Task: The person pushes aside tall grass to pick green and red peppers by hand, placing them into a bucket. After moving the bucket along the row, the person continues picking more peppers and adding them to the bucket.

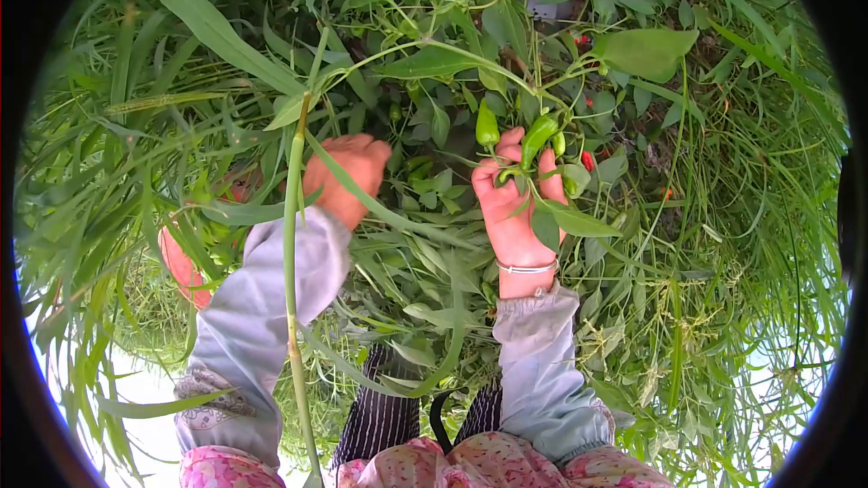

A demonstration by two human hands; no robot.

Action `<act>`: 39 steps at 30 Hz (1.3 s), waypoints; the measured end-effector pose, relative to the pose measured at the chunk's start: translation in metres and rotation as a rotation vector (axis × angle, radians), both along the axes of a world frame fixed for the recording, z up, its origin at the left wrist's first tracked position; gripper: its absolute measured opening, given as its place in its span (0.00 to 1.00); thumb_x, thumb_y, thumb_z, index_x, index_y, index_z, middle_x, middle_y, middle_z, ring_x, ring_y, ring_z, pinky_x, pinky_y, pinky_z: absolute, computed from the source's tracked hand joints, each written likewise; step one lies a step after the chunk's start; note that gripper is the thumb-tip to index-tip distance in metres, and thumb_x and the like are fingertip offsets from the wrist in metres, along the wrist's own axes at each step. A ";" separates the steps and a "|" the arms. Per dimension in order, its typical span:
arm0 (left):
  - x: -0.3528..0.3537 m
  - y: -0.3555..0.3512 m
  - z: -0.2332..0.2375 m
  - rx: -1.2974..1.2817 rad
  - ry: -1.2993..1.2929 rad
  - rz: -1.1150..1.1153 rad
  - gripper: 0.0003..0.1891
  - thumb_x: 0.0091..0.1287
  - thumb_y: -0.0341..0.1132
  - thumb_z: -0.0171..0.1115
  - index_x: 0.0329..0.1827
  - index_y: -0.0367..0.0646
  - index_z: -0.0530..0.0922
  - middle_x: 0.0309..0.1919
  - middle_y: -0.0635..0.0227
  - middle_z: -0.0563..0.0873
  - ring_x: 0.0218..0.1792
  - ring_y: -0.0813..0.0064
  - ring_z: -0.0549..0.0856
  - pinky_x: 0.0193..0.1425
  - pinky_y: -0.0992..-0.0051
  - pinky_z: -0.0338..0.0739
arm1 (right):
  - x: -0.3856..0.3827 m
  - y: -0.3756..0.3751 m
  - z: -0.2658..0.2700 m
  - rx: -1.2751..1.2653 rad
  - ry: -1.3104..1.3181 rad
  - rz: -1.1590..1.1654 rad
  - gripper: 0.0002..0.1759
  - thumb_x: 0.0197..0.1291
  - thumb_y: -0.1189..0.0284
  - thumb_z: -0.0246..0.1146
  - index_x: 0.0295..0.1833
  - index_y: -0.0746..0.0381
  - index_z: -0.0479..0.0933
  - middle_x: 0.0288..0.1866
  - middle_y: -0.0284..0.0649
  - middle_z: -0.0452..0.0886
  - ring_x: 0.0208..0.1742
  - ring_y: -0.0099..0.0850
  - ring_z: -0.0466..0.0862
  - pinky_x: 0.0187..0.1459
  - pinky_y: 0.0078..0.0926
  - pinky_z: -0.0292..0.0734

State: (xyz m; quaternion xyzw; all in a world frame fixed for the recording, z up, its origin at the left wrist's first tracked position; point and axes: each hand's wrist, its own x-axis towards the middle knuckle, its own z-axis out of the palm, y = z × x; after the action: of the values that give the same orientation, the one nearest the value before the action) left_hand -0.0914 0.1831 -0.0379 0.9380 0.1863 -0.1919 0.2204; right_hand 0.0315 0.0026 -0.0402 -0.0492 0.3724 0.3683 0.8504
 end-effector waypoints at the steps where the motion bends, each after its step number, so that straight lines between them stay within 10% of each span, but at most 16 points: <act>1: 0.015 -0.005 -0.003 -0.008 -0.063 -0.034 0.06 0.54 0.29 0.62 0.35 0.41 0.79 0.31 0.58 0.81 0.36 0.53 0.81 0.41 0.63 0.75 | 0.001 0.001 0.001 -0.007 0.001 0.002 0.17 0.64 0.69 0.57 0.58 0.60 0.71 0.53 0.39 0.75 0.48 0.30 0.74 0.53 0.32 0.69; 8: 0.065 -0.044 -0.050 -0.122 0.709 -0.212 0.13 0.56 0.40 0.63 0.37 0.41 0.83 0.38 0.56 0.86 0.42 0.56 0.85 0.44 0.62 0.79 | -0.001 0.002 0.001 -0.017 -0.007 0.012 0.16 0.64 0.70 0.56 0.57 0.60 0.71 0.52 0.40 0.75 0.48 0.30 0.74 0.53 0.32 0.69; 11: 0.068 -0.047 -0.051 -0.182 0.819 -0.157 0.31 0.54 0.41 0.66 0.61 0.43 0.69 0.37 0.53 0.84 0.40 0.54 0.84 0.44 0.62 0.77 | -0.003 -0.002 0.000 -0.039 -0.010 0.016 0.16 0.65 0.69 0.55 0.57 0.60 0.71 0.54 0.40 0.74 0.49 0.29 0.74 0.53 0.33 0.68; 18: -0.020 -0.047 -0.098 -0.967 0.406 0.643 0.24 0.56 0.28 0.61 0.59 0.41 0.70 0.38 0.70 0.82 0.38 0.70 0.81 0.43 0.76 0.75 | -0.003 -0.001 -0.001 -0.009 -0.037 0.029 0.17 0.65 0.68 0.55 0.58 0.60 0.69 0.56 0.41 0.71 0.51 0.28 0.73 0.54 0.33 0.66; 24: -0.006 -0.030 -0.015 -1.170 0.118 1.141 0.20 0.61 0.25 0.59 0.57 0.42 0.72 0.37 0.72 0.81 0.37 0.86 0.77 0.41 0.79 0.74 | -0.001 0.000 0.002 -0.009 -0.002 0.024 0.17 0.65 0.70 0.54 0.58 0.61 0.70 0.53 0.42 0.74 0.49 0.31 0.74 0.52 0.33 0.69; 39: -0.037 -0.084 0.086 -0.604 -0.241 0.467 0.11 0.57 0.26 0.63 0.44 0.42 0.77 0.29 0.66 0.81 0.31 0.68 0.80 0.43 0.70 0.70 | -0.001 0.001 -0.002 -0.031 -0.026 0.074 0.14 0.66 0.70 0.53 0.55 0.62 0.72 0.50 0.42 0.76 0.46 0.30 0.76 0.50 0.32 0.71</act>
State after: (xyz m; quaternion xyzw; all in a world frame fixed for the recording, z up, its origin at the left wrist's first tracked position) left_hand -0.1286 0.0996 0.0477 0.7792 0.3024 -0.0713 0.5443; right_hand 0.0303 0.0037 -0.0418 -0.0810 0.3647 0.3931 0.8402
